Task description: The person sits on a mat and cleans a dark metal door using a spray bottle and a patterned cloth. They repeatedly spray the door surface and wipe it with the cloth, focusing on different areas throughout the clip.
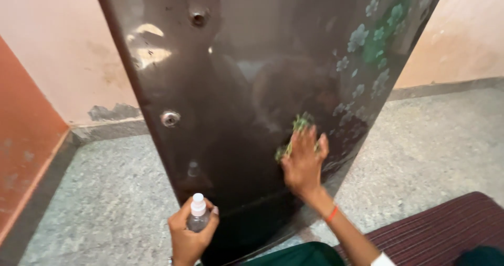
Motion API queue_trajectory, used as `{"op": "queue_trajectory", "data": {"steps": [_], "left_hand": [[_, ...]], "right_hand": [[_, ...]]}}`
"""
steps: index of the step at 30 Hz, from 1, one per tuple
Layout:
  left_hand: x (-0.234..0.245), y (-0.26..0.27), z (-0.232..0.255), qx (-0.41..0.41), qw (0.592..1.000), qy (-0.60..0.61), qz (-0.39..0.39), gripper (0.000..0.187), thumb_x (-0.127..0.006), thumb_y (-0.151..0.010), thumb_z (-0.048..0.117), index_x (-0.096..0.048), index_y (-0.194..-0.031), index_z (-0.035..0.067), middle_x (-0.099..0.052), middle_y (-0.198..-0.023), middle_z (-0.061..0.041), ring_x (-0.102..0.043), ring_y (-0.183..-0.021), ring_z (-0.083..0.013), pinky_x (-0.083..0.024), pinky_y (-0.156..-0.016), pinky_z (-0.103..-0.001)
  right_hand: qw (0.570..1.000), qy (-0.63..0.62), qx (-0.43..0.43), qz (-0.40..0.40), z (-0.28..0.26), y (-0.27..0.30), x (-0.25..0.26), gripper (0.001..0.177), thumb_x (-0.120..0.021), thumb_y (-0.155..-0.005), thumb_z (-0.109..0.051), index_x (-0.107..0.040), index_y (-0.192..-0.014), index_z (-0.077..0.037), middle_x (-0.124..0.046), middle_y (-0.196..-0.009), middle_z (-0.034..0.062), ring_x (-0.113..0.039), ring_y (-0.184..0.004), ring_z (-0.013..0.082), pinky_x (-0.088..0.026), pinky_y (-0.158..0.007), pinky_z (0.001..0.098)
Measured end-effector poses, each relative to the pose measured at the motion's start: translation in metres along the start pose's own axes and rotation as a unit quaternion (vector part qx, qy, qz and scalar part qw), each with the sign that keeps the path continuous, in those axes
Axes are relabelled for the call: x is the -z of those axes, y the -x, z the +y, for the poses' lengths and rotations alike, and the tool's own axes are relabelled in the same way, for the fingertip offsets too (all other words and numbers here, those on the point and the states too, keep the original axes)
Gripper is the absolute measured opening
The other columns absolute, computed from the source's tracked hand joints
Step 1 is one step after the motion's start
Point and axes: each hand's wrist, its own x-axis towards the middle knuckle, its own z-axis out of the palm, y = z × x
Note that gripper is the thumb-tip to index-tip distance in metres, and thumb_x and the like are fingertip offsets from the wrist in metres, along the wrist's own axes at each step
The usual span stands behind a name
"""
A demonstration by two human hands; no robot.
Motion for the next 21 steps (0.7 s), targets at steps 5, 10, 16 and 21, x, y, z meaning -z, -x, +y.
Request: {"op": "queue_trajectory", "data": {"steps": [5,10,16,21], "left_hand": [[-0.004,-0.001,-0.017,-0.055,0.997,-0.042,0.021,0.014,-0.079,-0.070,0.005,-0.068,-0.078,0.006,-0.070,-0.066,-0.002,-0.071,-0.063,-0.0097,-0.054,-0.065,-0.025],[-0.003,-0.001,-0.039,0.004,1.000,0.006,0.003,0.014,-0.079,-0.067,0.000,-0.068,-0.074,0.006,-0.075,-0.068,-0.004,-0.074,-0.066,-0.0120,-0.056,-0.067,-0.027],[-0.008,0.004,-0.041,0.009,1.000,0.009,0.021,0.014,-0.079,-0.069,0.000,-0.068,-0.077,0.005,-0.075,-0.070,-0.004,-0.073,-0.069,-0.0115,-0.056,-0.069,-0.027],[-0.005,0.003,-0.033,-0.007,1.000,0.002,0.010,0.013,-0.078,-0.070,0.001,-0.069,-0.079,0.004,-0.073,-0.068,-0.004,-0.071,-0.066,-0.0104,-0.055,-0.066,-0.026]], "right_hand": [[0.997,0.030,-0.038,0.060,0.049,-0.200,0.095,0.065,-0.026,-0.113,-0.033,-0.024,-0.163,0.008,-0.022,-0.174,0.0176,-0.006,-0.163,0.0319,0.002,-0.131,0.0485],[0.990,0.015,-0.090,0.112,0.081,-0.273,0.119,0.059,-0.029,-0.121,-0.033,-0.022,-0.171,-0.003,-0.018,-0.182,0.0101,-0.008,-0.164,0.0186,0.000,-0.134,0.0416],[0.984,-0.057,-0.097,0.138,0.055,-0.176,0.071,0.063,-0.029,-0.115,-0.032,-0.018,-0.169,0.000,-0.016,-0.176,0.0156,-0.008,-0.166,0.0278,-0.004,-0.135,0.0462],[0.990,-0.051,-0.089,0.092,0.029,-0.023,0.005,0.065,-0.028,-0.109,-0.029,-0.019,-0.163,0.006,-0.016,-0.172,0.0246,-0.010,-0.162,0.0378,-0.007,-0.131,0.0553]]}}
